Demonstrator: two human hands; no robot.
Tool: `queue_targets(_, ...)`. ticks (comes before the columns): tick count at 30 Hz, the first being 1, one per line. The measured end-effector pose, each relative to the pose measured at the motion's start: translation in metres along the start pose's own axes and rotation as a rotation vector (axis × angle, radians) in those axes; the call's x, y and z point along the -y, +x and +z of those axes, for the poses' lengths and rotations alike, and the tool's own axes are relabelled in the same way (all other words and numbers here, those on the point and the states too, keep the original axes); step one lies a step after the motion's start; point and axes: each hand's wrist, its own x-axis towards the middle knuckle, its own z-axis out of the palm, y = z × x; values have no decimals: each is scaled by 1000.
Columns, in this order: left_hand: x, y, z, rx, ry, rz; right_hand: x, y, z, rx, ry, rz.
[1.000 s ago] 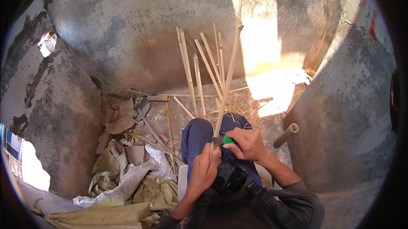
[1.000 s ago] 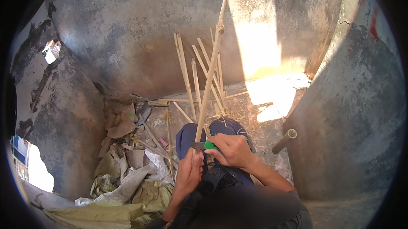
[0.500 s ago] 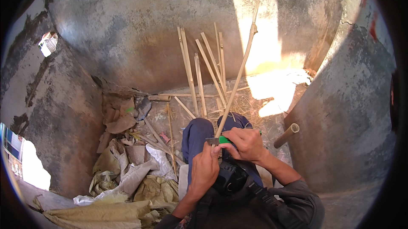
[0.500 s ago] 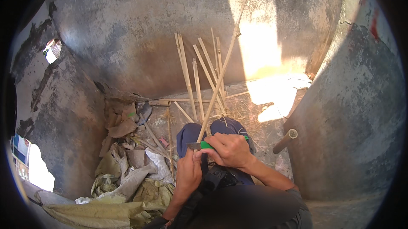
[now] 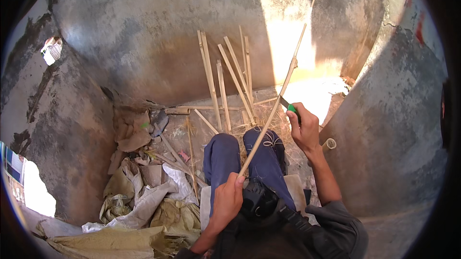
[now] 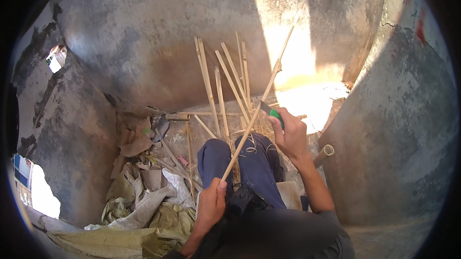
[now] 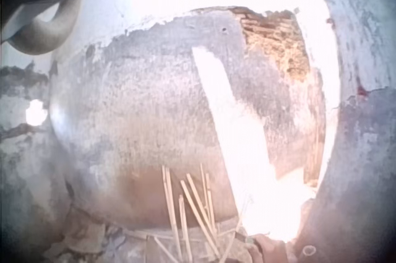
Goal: The person is using a knife to shave and shape several long wood strips while sitting on the floor in a storage-like area.
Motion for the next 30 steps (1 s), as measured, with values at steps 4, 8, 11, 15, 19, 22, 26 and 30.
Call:
queue_targets(4, 11, 12, 1, 18, -233, -14, 21, -30, 16, 137, 66, -150)
queue_targets(8, 3, 17, -4, 67, -402, -63, 48, -48, 26, 250, 130, -313)
queue_targets(11, -5, 19, -8, 70, -375, -92, 61, -59, 29, 289, 163, -349)
queue_targets(15, -14, 21, -7, -46, -332, 1, 65, -60, 33, 247, 188, -381)
queue_targets(19, -14, 24, -6, -65, -289, 22, 63, -54, 30, 228, 138, -405)
queue_targets(22, -17, 25, -6, -83, -257, 19, 60, -50, 30, 214, 106, -418)
queue_targets(26, -22, 25, -9, -88, -232, 13, 60, -47, 28, 215, 64, -430)
queue_targets(30, -24, 24, -10, -101, -233, 14, 59, -42, 28, 188, 38, -437)
